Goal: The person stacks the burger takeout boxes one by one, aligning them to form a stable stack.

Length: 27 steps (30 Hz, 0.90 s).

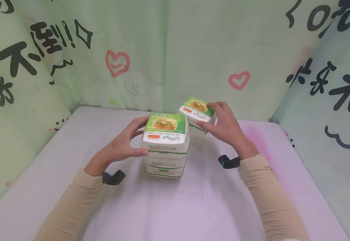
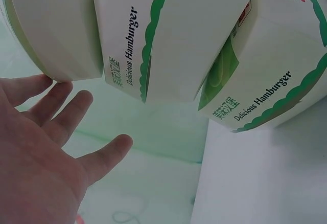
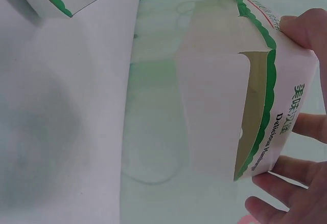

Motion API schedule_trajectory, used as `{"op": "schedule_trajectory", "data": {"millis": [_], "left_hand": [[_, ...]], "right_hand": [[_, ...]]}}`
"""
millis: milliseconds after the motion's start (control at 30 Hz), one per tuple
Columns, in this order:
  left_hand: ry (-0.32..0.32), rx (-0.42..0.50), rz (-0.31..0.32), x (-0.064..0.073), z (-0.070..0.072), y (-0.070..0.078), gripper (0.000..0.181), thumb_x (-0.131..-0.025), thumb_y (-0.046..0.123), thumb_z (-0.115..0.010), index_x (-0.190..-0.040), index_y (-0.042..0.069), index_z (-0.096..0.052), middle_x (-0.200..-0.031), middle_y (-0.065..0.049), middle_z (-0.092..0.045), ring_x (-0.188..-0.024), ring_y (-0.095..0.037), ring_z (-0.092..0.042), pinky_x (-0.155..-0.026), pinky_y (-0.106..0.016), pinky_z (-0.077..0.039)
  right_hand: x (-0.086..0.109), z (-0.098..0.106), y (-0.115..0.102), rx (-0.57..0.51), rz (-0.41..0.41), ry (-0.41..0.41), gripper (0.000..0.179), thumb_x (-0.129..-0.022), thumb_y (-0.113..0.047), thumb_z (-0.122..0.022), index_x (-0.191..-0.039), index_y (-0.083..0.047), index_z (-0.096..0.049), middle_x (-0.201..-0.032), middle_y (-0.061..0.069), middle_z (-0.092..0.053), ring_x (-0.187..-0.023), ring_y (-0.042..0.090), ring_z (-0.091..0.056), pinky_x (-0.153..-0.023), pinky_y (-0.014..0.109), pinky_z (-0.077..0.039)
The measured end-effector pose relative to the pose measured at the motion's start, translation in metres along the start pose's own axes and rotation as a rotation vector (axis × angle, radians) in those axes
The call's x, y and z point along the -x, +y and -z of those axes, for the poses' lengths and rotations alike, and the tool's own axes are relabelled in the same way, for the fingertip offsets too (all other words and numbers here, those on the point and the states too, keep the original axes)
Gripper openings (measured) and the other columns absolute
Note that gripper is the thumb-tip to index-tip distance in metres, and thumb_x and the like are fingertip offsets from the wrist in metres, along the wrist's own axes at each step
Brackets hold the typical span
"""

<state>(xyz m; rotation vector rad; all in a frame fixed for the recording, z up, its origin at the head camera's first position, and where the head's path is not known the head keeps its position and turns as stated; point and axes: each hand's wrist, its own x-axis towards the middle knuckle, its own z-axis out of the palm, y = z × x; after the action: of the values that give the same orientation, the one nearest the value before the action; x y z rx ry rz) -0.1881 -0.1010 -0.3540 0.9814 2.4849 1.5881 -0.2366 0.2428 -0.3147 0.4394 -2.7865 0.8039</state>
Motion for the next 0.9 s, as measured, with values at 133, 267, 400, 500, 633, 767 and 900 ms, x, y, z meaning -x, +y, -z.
{"op": "schedule_trajectory", "data": {"millis": [133, 267, 400, 500, 633, 767, 900], "left_hand": [[0.000, -0.002, -0.002, 0.000, 0.000, 0.000, 0.097, -0.077, 0.031, -0.082, -0.155, 0.031, -0.025, -0.155, 0.005, -0.030, -0.145, -0.013, -0.030, -0.117, -0.052, -0.033], [-0.001, -0.003, -0.005, 0.000, 0.000, 0.000, 0.097, -0.077, 0.030, -0.083, -0.155, 0.032, -0.025, -0.155, 0.005, -0.031, -0.145, -0.012, -0.030, -0.117, -0.053, -0.033], [0.001, -0.004, -0.009, 0.001, 0.000, 0.001, 0.097, -0.076, 0.030, -0.083, -0.155, 0.031, -0.025, -0.155, 0.005, -0.031, -0.145, -0.013, -0.030, -0.117, -0.056, -0.032], [0.002, -0.004, -0.009, 0.001, 0.000, 0.001, 0.098, -0.076, 0.031, -0.083, -0.155, 0.030, -0.025, -0.155, 0.004, -0.030, -0.145, -0.014, -0.029, -0.117, -0.057, -0.032], [0.002, -0.004, -0.006, 0.000, -0.001, 0.001, 0.098, -0.076, 0.033, -0.083, -0.156, 0.029, -0.025, -0.156, 0.004, -0.030, -0.145, -0.014, -0.029, -0.117, -0.055, -0.032], [0.005, -0.011, -0.004, 0.000, -0.001, 0.001, 0.098, -0.076, 0.033, -0.083, -0.156, 0.029, -0.025, -0.155, 0.004, -0.031, -0.145, -0.014, -0.029, -0.117, -0.054, -0.033], [0.006, -0.012, -0.004, 0.000, 0.000, 0.001, 0.098, -0.076, 0.033, -0.083, -0.156, 0.030, -0.025, -0.155, 0.004, -0.031, -0.145, -0.013, -0.029, -0.117, -0.053, -0.033]], "right_hand": [[0.000, 0.007, -0.005, -0.009, 0.023, 0.028, 0.068, -0.086, -0.037, -0.074, -0.139, -0.004, -0.048, -0.147, 0.021, -0.038, -0.130, 0.039, -0.039, -0.104, 0.062, -0.041], [0.000, 0.013, -0.011, -0.015, 0.036, 0.049, 0.067, -0.086, -0.036, -0.074, -0.139, -0.005, -0.048, -0.147, 0.021, -0.038, -0.129, 0.038, -0.040, -0.103, 0.062, -0.040], [-0.001, 0.019, -0.016, -0.013, 0.047, 0.064, 0.065, -0.086, -0.034, -0.074, -0.139, -0.005, -0.049, -0.146, 0.020, -0.039, -0.129, 0.038, -0.040, -0.102, 0.061, -0.040], [-0.002, 0.023, -0.019, -0.006, 0.060, 0.077, 0.065, -0.086, -0.033, -0.074, -0.138, -0.004, -0.049, -0.145, 0.021, -0.041, -0.128, 0.038, -0.041, -0.101, 0.060, -0.040], [-0.004, 0.029, -0.022, -0.023, 0.081, 0.100, 0.063, -0.086, -0.031, -0.074, -0.138, -0.004, -0.050, -0.142, 0.019, -0.044, -0.126, 0.036, -0.042, -0.099, 0.058, -0.040], [-0.005, 0.034, -0.026, -0.049, 0.104, 0.122, 0.062, -0.085, -0.029, -0.075, -0.137, -0.005, -0.051, -0.140, 0.016, -0.047, -0.123, 0.033, -0.043, -0.096, 0.054, -0.040], [-0.005, 0.037, -0.032, -0.068, 0.122, 0.138, 0.062, -0.085, -0.029, -0.076, -0.137, -0.007, -0.052, -0.139, 0.013, -0.048, -0.123, 0.031, -0.043, -0.096, 0.054, -0.039]]}}
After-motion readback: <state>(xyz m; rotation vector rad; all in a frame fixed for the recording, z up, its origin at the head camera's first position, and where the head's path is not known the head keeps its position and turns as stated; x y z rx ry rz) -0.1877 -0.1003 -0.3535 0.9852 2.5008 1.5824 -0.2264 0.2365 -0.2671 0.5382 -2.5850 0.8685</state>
